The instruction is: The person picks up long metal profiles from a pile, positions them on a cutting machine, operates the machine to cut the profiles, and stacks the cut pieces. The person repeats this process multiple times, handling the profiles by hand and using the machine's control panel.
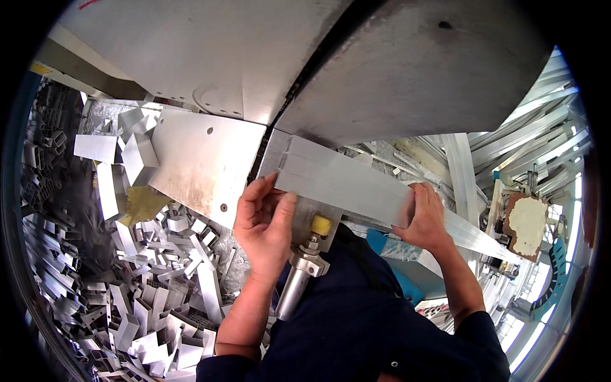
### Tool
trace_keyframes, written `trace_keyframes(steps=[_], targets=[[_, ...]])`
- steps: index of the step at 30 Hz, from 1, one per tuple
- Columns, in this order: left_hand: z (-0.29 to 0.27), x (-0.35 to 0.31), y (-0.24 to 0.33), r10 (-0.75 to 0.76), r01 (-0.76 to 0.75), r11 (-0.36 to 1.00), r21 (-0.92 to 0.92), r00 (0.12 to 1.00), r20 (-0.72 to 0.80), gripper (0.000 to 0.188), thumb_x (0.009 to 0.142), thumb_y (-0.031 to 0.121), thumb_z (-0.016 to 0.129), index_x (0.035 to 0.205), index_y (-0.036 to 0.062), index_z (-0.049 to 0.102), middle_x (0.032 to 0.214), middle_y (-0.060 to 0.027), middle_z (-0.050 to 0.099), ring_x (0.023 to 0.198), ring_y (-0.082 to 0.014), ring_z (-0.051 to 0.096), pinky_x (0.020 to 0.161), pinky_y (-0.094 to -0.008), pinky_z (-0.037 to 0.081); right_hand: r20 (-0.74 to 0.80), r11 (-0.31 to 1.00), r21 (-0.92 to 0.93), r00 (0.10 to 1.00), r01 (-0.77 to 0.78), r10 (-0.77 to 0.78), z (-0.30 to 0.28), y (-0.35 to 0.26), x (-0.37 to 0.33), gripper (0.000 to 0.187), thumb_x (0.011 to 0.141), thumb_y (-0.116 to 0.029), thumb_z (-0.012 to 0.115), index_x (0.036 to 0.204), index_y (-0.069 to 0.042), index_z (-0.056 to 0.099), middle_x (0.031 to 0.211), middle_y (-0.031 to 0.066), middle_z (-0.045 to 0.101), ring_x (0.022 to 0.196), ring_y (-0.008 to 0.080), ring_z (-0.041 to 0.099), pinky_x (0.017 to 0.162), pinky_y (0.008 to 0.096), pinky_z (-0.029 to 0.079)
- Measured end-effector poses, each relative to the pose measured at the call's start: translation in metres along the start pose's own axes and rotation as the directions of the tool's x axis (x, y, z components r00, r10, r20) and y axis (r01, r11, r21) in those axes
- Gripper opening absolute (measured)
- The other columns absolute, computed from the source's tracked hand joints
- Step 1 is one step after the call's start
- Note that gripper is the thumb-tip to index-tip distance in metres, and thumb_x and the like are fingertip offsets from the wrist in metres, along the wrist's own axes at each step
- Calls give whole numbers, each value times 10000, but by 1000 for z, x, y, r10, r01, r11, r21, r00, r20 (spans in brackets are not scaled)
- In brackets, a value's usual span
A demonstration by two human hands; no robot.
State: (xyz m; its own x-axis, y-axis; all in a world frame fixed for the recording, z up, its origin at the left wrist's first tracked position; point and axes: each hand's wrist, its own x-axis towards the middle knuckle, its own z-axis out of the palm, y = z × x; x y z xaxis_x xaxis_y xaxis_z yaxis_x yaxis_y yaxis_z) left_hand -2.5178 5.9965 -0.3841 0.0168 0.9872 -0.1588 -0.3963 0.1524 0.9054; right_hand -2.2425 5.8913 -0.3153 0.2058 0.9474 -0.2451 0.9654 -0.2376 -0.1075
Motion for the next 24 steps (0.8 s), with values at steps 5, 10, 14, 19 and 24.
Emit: trace_keyframes(steps=[5, 10, 14, 19, 24], targets=[[-2, 13, -5, 57, -56, 998, 39, 998, -25, 388, 894, -59, 645, 1255, -26, 505, 1268, -150, 605, 1025, -149, 622, 908, -277, 510, -33, 1000, -12, 999, -6, 6, 3, -10, 11, 815, 506, -204, 836, 1202, -22, 453, 1140, 190, 513, 1079, 374, 515, 930, 453, 404], [2, 13, -5, 63, -57, 995, 80, 995, -75, 378, 894, -48, 651, 1243, -37, 505, 1275, -167, 603, 1049, -161, 624, 930, -289, 507, -18, 999, -40, 1000, -21, 20, -1, -14, 14, 813, 507, -209, 839, 1202, -31, 456, 1147, 186, 511, 1082, 366, 514, 925, 456, 405], [1, 12, -9, 105, -102, 993, 53, 992, -74, 366, 899, -41, 649, 1236, -43, 505, 1282, -175, 599, 1066, -170, 624, 946, -295, 501, -1, 1000, 1, 1000, -31, 31, 0, -13, 13, 836, 522, -187, 824, 1240, -7, 437, 1192, 197, 491, 1091, 393, 506, 949, 472, 404], [4, 18, -5, 94, -83, 992, 99, 990, -108, 330, 923, -19, 626, 1228, -57, 507, 1269, -176, 604, 1088, -183, 622, 974, -302, 484, 48, 999, 26, 998, -45, 44, 2, -21, 21, 843, 513, -191, 828, 1240, -12, 441, 1188, 200, 492, 1091, 385, 507, 952, 466, 403], [-2, 15, -6, 132, -117, 979, 164, 988, -80, 325, 941, -15, 602, 1249, -65, 509, 1244, -160, 614, 1105, -174, 616, 973, -292, 478, 1, 1000, 10, 1000, -6, 6, 3, -20, 18, 855, 504, -202, 836, 1238, -12, 442, 1185, 192, 497, 1083, 382, 513, 938, 462, 417]])
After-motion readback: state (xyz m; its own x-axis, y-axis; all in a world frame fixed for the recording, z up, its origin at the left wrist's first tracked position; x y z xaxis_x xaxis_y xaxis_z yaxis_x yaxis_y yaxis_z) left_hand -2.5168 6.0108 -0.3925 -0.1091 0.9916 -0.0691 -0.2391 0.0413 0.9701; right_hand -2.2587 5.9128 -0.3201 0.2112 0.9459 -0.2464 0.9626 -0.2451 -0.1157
